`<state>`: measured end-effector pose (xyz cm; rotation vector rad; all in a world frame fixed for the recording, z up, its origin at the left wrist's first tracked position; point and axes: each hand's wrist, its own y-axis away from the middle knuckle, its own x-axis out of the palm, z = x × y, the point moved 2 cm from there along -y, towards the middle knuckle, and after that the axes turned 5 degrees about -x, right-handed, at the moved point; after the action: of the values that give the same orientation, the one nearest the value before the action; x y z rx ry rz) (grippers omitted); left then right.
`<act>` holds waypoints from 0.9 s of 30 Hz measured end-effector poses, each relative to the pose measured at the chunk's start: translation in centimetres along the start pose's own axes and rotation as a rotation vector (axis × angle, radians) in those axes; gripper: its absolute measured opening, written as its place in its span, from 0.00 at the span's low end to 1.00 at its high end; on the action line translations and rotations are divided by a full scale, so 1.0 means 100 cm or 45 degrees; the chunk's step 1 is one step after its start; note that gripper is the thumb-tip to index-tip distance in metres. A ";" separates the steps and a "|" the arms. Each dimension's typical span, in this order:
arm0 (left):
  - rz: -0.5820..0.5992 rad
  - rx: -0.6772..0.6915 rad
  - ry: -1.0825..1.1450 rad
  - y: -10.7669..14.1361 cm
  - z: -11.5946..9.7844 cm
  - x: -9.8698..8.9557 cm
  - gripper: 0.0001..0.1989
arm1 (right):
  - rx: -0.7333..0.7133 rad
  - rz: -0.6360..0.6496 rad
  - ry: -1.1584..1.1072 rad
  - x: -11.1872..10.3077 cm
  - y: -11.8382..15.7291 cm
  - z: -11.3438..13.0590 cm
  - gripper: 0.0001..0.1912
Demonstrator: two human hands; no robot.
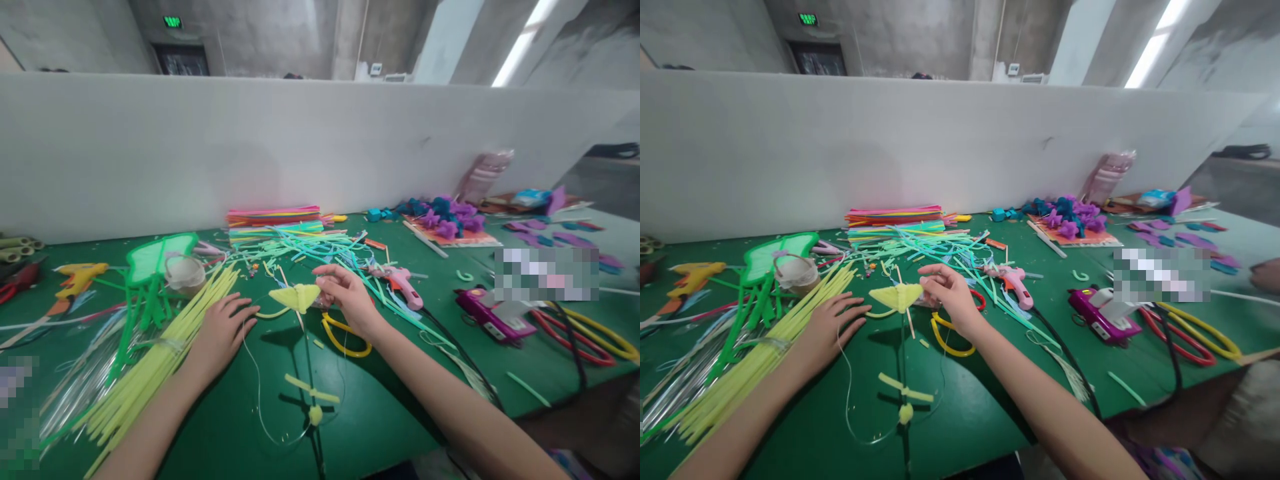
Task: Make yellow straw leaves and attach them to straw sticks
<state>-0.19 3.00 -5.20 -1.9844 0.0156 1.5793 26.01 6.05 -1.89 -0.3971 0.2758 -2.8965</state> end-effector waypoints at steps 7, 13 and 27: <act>-0.008 -0.187 0.055 -0.003 0.009 -0.013 0.12 | 0.106 0.004 0.030 0.002 0.000 -0.008 0.16; 0.089 -0.091 0.251 -0.004 -0.014 -0.004 0.11 | 0.131 -0.001 -0.032 0.003 0.001 -0.010 0.17; -0.654 -0.759 0.308 0.008 -0.002 -0.051 0.09 | 0.204 0.084 0.169 0.002 -0.001 -0.015 0.17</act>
<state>-1.78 0.52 -0.95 -2.3485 -0.8874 1.0713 25.36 6.34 -3.26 -0.1667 0.0745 -2.8580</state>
